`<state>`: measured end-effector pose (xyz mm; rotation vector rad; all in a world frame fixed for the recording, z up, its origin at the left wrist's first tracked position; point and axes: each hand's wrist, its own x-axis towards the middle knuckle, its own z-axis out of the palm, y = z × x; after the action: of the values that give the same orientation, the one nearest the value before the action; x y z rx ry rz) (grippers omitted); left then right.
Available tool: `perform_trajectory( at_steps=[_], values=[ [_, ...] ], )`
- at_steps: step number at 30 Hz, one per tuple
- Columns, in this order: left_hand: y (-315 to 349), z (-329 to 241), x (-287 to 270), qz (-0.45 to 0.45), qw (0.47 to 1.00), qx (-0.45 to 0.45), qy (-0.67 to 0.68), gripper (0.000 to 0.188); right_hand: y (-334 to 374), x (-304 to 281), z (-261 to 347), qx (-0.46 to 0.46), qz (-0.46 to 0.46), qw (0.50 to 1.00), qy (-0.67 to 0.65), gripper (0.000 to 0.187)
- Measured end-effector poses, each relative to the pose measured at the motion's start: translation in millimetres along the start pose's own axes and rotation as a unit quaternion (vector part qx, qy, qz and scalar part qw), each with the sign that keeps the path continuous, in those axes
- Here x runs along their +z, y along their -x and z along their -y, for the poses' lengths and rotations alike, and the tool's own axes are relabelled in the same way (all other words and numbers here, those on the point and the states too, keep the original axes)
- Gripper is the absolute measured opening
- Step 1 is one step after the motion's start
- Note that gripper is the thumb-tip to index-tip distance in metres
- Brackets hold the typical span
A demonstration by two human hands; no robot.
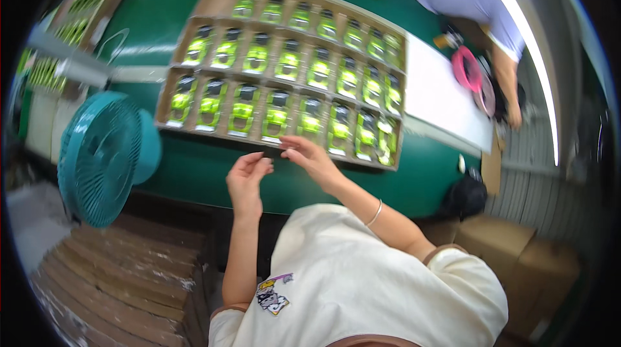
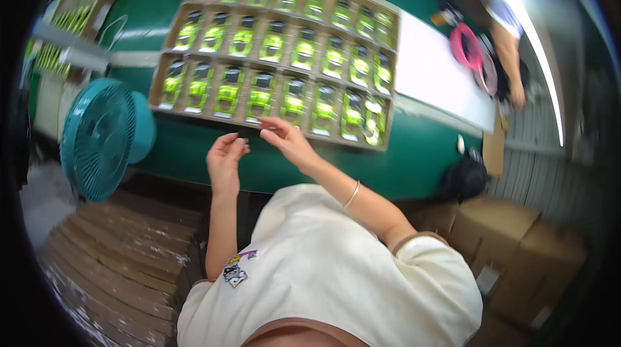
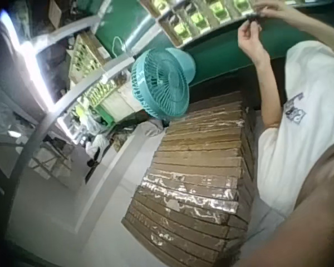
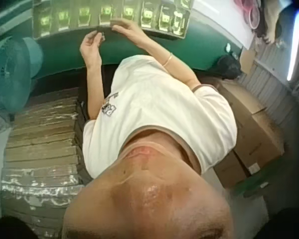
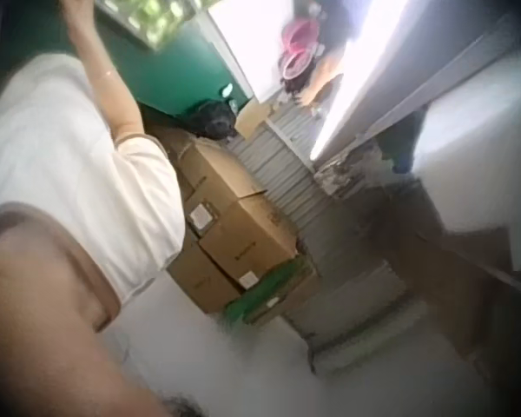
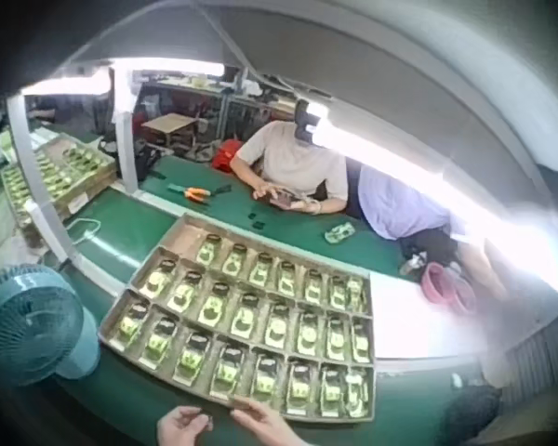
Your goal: The person assembles small green toy cars at a workbench. They pick up car bodies and small black parts, attach the parts to the bodies, and place the completed units into a cardboard tray. The person repeats this process for multiple cars throughout the clip.
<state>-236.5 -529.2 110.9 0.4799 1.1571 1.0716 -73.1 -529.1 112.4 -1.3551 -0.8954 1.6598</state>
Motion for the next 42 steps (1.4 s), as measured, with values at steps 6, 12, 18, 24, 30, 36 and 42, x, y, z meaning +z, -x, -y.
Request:
perform_trajectory(
  at_steps=[6, 12, 18, 24, 30, 36, 42],
  values=[
    [25.1, 6.5, 17.9, 0.006, 1.000, 0.020, 0.023, 0.010, 51.7, -183.6, -44.0, -0.028, -0.410, 0.776, 0.479, 0.039],
    [40.6, 3.7, 46.9, 0.056, 0.998, 0.023, -0.019, 0.009, 49.1, -203.1, -58.2, 0.009, -0.428, 0.703, 0.568, 0.044],
    [44.5, -1.1, 45.8, 0.075, 0.994, 0.034, -0.070, 0.007, 61.2, -188.7, -37.8, 0.033, -0.456, 0.721, 0.521, 0.046],
    [54.1, 2.3, 41.8, 0.054, 0.994, 0.028, -0.092, 0.009, 86.3, -189.9, -55.4, 0.001, -0.495, 0.736, 0.461, 0.039],
    [59.6, 10.2, 58.8, 0.073, 0.990, 0.014, -0.123, 0.008, 108.2, -188.8, -67.5, 0.011, -0.472, 0.792, 0.386, 0.027],
    [67.2, 18.1, 86.5, 0.109, 0.982, -0.001, -0.152, 0.007, 99.5, -203.2, -63.9, -0.042, -0.502, 0.721, 0.476, 0.027],
    [72.3, 22.8, 98.6, 0.141, 0.970, -0.014, -0.199, 0.007, 70.9, -222.2, -65.0, -0.040, -0.495, 0.685, 0.533, 0.017]
  ],
)
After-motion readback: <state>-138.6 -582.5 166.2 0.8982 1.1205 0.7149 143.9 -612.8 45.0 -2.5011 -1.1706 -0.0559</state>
